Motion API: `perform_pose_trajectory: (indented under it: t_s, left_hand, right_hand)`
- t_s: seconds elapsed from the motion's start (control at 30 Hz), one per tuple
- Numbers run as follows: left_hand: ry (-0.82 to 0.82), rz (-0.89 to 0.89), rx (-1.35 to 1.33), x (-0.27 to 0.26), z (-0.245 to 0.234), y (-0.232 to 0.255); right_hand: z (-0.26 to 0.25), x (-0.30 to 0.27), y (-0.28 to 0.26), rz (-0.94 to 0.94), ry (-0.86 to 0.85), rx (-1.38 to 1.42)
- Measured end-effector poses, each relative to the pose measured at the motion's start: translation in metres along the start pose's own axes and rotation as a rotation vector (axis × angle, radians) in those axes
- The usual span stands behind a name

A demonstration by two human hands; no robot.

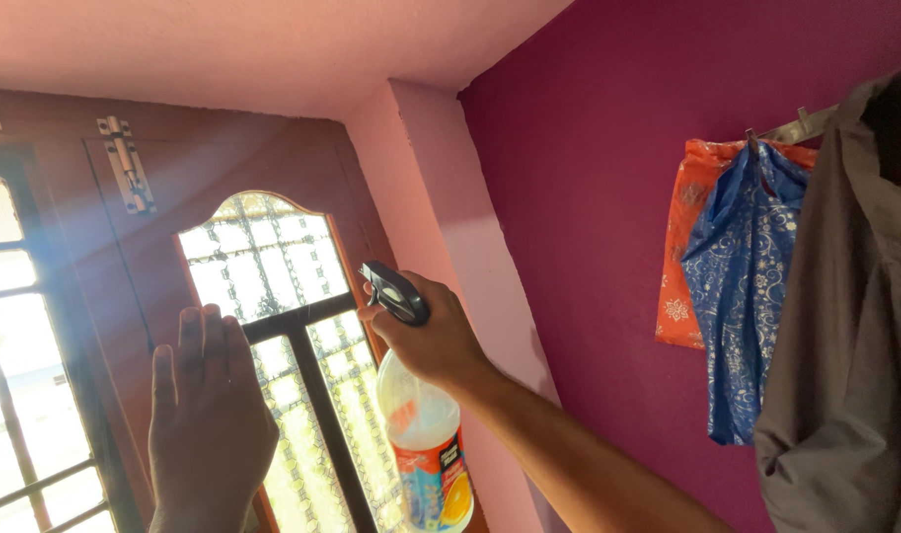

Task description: The person wipes an orange window frame with a white cloth, then sprays a glass cleaner onto the window and wipes the glass and frame. The person continues wiping the window and frame repeatedly.

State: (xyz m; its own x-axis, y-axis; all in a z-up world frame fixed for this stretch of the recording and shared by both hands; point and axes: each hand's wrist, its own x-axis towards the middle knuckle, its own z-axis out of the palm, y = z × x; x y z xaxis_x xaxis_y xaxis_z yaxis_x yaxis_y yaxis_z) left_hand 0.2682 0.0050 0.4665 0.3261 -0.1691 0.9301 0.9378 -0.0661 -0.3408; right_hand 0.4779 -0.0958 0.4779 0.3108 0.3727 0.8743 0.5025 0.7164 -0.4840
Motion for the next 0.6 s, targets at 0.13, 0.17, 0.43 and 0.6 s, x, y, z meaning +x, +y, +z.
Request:
perform_pose_trajectory:
  t_s: [0.13,0.17,0.43,0.6]
  left_hand:
    - [-0.012,0.017,-0.036,-0.002,0.004,0.003]
    - [-0.025,0.016,-0.048,-0.004,0.005,0.004]
    - [-0.047,0.027,-0.121,-0.008,0.007,0.009]
    - [-0.12,0.028,-0.084,-0.012,0.009,0.016]
  right_hand:
    - [-0.004,0.0,0.014,-0.088,-0.078,0.179]
    - [-0.005,-0.001,0.018,-0.082,-0.085,0.192]
    - [-0.026,-0.006,0.039,0.022,-0.023,0.17]
    - [-0.035,-0.013,0.053,0.015,-0.079,0.301]
